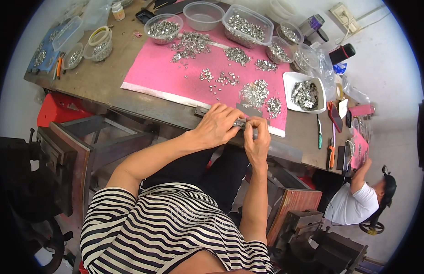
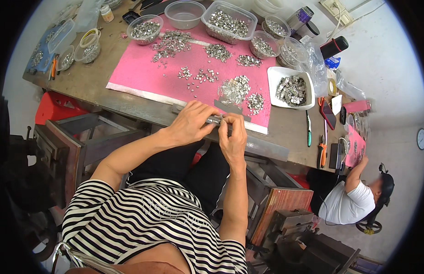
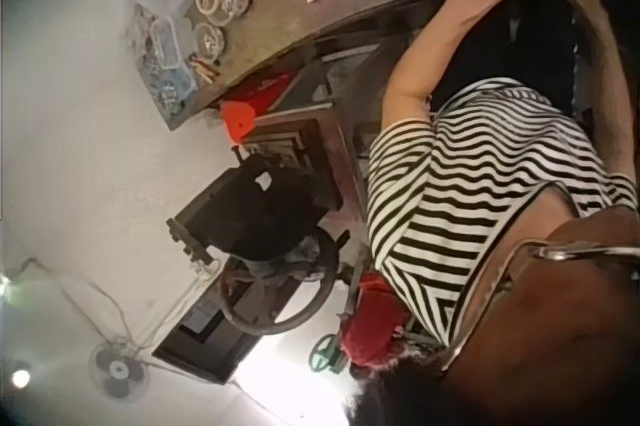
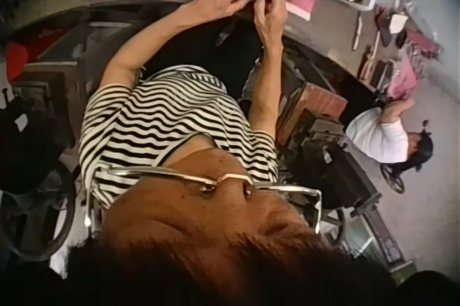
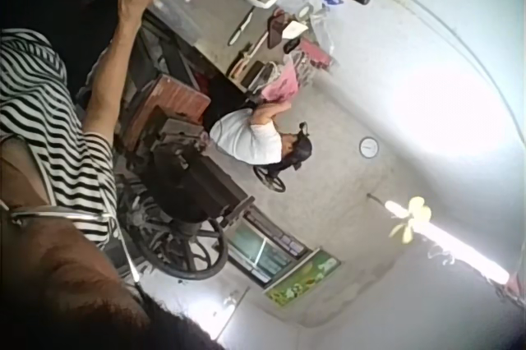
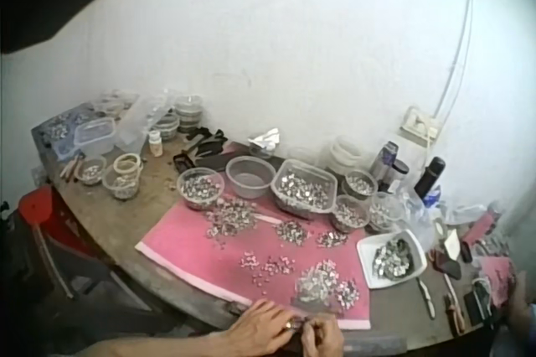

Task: The person arranges small metal pieces into a metal strip by hand, inserts the strip into a manual press machine, and rotates the wheel to press it. The person then resumes placing metal pieces into the strip.

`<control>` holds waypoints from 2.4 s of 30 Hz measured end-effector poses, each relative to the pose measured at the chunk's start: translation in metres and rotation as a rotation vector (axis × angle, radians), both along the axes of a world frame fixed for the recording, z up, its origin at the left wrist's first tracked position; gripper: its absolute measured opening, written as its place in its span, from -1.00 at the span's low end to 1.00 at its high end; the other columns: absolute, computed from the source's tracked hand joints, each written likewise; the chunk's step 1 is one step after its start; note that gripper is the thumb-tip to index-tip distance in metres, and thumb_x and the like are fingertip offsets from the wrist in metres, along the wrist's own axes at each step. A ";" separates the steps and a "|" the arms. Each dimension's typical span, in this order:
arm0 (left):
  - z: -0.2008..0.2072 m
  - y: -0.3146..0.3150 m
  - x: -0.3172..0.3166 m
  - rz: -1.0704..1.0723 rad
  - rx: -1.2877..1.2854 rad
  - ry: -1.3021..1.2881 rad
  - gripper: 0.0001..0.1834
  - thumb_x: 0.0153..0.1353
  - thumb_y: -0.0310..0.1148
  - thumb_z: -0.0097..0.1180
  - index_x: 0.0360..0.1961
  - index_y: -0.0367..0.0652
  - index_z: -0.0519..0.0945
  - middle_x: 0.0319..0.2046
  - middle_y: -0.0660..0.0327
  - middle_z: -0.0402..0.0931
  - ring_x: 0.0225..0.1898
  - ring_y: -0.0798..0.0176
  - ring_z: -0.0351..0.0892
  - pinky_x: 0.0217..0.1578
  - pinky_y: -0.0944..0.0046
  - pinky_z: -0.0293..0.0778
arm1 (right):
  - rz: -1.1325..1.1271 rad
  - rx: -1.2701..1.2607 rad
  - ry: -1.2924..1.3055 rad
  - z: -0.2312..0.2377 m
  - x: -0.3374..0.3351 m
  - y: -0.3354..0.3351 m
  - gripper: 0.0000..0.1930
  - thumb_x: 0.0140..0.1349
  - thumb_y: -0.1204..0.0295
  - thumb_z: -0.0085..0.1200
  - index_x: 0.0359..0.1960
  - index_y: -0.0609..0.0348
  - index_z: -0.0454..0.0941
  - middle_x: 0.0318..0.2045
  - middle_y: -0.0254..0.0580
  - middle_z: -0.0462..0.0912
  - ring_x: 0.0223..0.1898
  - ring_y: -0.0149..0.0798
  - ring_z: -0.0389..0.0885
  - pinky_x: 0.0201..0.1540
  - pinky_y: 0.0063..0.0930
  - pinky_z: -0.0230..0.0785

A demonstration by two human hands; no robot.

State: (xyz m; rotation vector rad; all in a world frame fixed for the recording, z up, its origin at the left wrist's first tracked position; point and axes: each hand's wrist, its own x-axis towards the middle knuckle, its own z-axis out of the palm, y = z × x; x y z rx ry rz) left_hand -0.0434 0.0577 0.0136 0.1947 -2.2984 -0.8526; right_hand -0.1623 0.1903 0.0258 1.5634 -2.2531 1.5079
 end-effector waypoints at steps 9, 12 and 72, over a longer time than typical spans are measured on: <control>-0.005 -0.008 0.018 -0.003 -0.081 0.086 -0.76 0.16 -0.52 0.21 -0.13 -0.27 0.59 -0.20 0.09 0.53 -0.10 -0.02 0.51 0.04 0.03 0.39 | 0.038 0.095 0.150 -0.003 0.005 -0.008 -0.84 0.18 0.66 0.16 -0.24 0.30 0.45 -0.24 0.00 0.57 -0.22 0.05 0.58 -0.12 -0.17 0.43; -0.005 -0.007 0.018 0.003 -0.062 0.082 -0.76 0.15 -0.52 0.21 -0.13 -0.27 0.59 -0.19 0.08 0.53 -0.09 -0.03 0.51 0.04 0.02 0.40 | 0.048 0.105 0.223 -0.002 0.005 -0.010 -0.82 0.16 0.66 0.18 -0.24 0.27 0.45 -0.26 -0.02 0.57 -0.23 0.03 0.56 -0.13 -0.16 0.40; -0.010 -0.006 0.014 0.025 0.014 0.144 -0.79 0.05 -0.55 0.22 -0.27 -0.29 0.49 -0.33 0.01 0.45 -0.19 -0.10 0.48 0.00 -0.02 0.38 | 0.436 0.640 0.881 0.051 -0.010 -0.028 -0.90 0.19 0.56 0.04 -0.27 0.30 0.45 -0.32 0.00 0.44 -0.25 0.00 0.53 -0.10 -0.26 0.43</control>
